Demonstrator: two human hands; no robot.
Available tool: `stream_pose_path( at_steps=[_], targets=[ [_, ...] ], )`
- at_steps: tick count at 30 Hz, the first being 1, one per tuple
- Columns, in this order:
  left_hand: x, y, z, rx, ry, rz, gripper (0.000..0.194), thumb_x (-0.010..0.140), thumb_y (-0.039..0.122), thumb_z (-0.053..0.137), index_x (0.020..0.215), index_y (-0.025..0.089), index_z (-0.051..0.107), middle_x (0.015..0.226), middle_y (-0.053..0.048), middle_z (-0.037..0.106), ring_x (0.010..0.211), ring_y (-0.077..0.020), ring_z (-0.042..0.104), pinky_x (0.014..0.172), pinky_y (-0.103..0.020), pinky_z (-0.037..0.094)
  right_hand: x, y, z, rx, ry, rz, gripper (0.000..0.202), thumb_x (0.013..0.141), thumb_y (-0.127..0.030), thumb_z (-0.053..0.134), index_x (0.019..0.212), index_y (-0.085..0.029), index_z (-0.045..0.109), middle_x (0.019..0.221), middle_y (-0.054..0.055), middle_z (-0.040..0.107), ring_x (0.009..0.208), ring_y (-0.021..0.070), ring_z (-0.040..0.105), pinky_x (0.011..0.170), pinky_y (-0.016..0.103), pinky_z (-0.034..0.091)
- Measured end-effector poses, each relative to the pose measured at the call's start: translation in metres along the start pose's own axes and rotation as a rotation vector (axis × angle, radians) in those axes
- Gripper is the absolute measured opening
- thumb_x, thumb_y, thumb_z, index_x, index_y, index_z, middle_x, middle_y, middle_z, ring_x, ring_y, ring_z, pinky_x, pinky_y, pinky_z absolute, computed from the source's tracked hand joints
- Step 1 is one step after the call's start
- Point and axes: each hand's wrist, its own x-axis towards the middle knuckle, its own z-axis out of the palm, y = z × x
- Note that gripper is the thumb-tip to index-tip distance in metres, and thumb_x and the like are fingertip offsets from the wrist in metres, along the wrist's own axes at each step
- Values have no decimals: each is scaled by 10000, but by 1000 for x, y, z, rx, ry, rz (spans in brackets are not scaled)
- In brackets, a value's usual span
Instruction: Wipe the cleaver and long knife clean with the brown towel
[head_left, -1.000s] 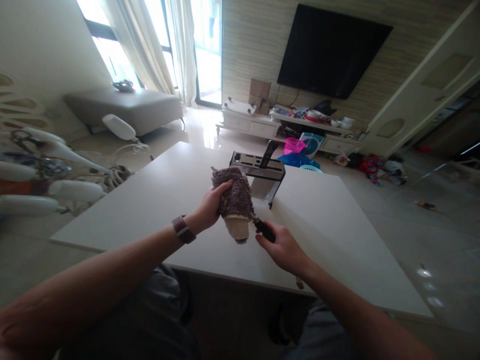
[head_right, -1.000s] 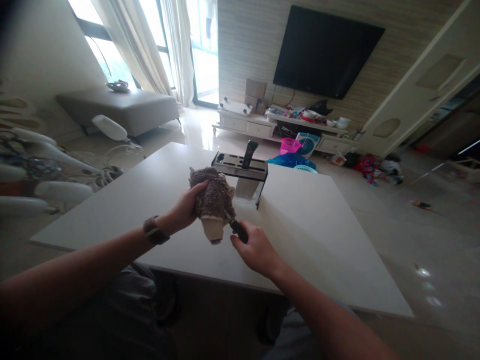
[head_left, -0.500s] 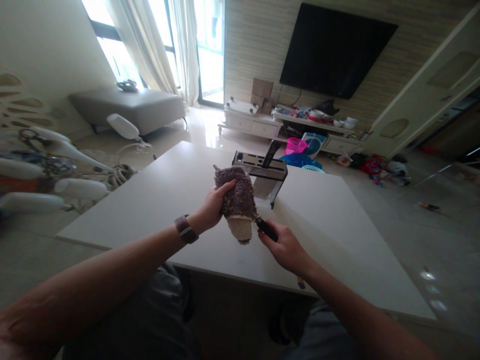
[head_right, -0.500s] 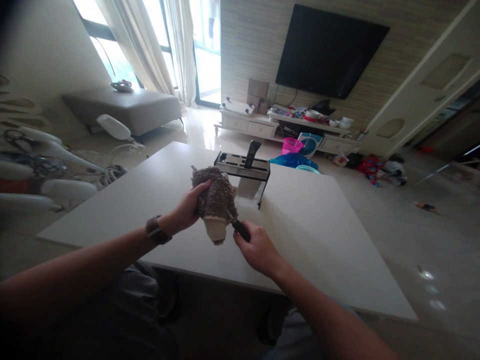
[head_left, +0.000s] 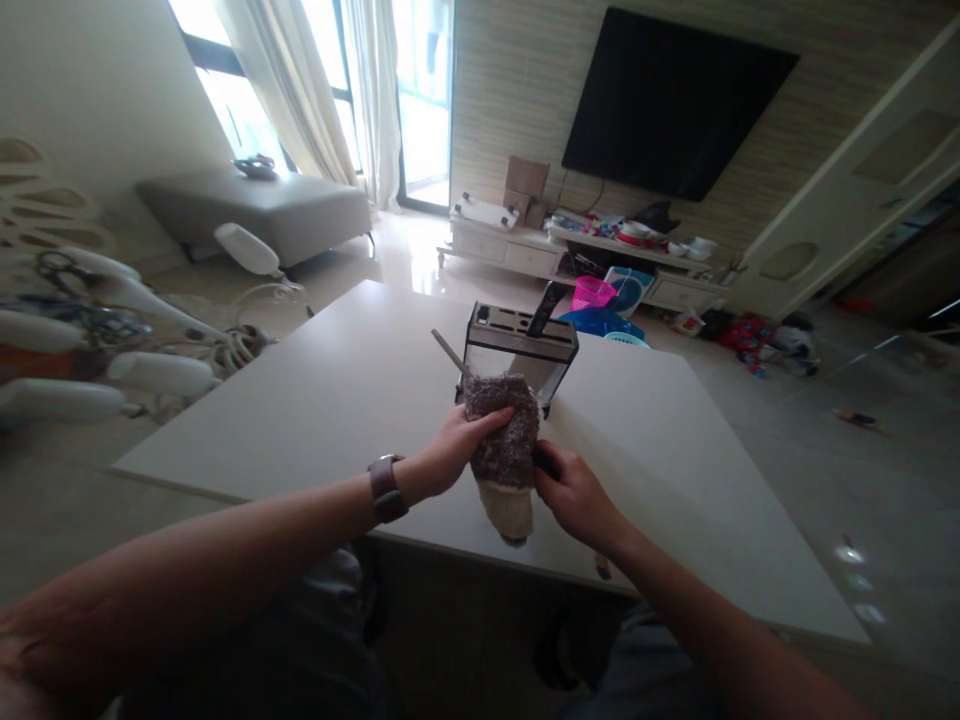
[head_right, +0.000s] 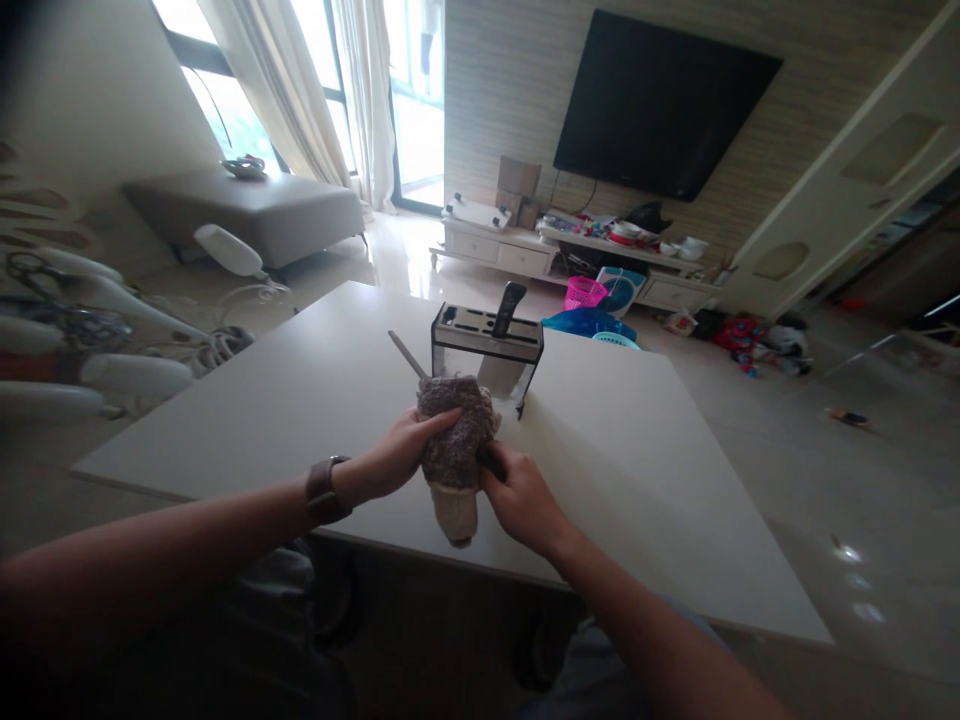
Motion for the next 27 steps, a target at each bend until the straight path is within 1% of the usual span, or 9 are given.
stream_pose_path(
  at_steps=[3,6,10,14,16,19,22,24,27],
  targets=[
    [5,4,-1,-52,23,-25,293,774,287,875,987,108,782,1003,-131,813,833,-219,761,793,-310,619,1,-1,1,11,8,11,192,923,-333,608,950,-163,693,867,38,701,825,199,611,768,308,477],
    [20,18,-8,-113,90,-13,243,824,259,816,1008,110,762,947,-114,810,779,-208,759,763,-313,633,2,-4,3,-18,16,35,215,936,-372,609,920,-170,681,802,18,647,763,177,560,714,292,443],
    [41,44,-25,-214,212,85,256,873,233,740,1090,99,720,998,-135,803,842,-218,774,860,-346,639,-1,-7,4,-88,10,63,236,940,-393,602,882,-173,668,725,-4,561,675,149,469,615,273,356],
    [44,56,-33,-268,176,82,295,931,283,664,1143,84,711,1046,-154,797,911,-234,775,912,-364,634,-5,-8,6,-31,-18,110,250,917,-417,627,823,-186,624,645,-27,514,595,128,440,551,265,317],
    [39,54,-31,-279,147,61,321,944,318,649,1168,96,709,1087,-149,796,977,-248,769,933,-380,631,-6,-8,7,113,-64,202,264,890,-445,649,831,-190,615,569,-54,468,506,108,397,491,257,280],
    [30,47,-23,-283,91,26,360,947,369,649,1195,116,707,1143,-143,790,1066,-271,754,973,-414,618,-6,-9,11,464,-138,365,323,816,-483,699,901,-180,625,504,-95,417,396,73,290,405,242,187],
    [20,34,-12,-250,33,-45,377,936,398,667,1193,127,716,1157,-149,787,1058,-280,758,969,-421,617,-6,-10,17,743,-158,454,383,735,-500,776,842,-203,560,532,-95,459,371,46,279,368,216,135],
    [12,23,-6,-192,19,-110,352,920,388,706,1150,124,734,1120,-155,794,987,-267,773,921,-384,629,-7,-10,21,801,-152,479,436,714,-535,795,784,-217,504,546,-84,492,361,43,312,350,204,132],
    [4,8,1,-106,20,-163,282,882,329,775,1073,121,756,1032,-151,806,859,-239,778,800,-322,641,-7,-7,25,748,-126,491,469,718,-604,768,757,-219,503,502,-80,483,334,56,331,324,209,146]
  ],
)
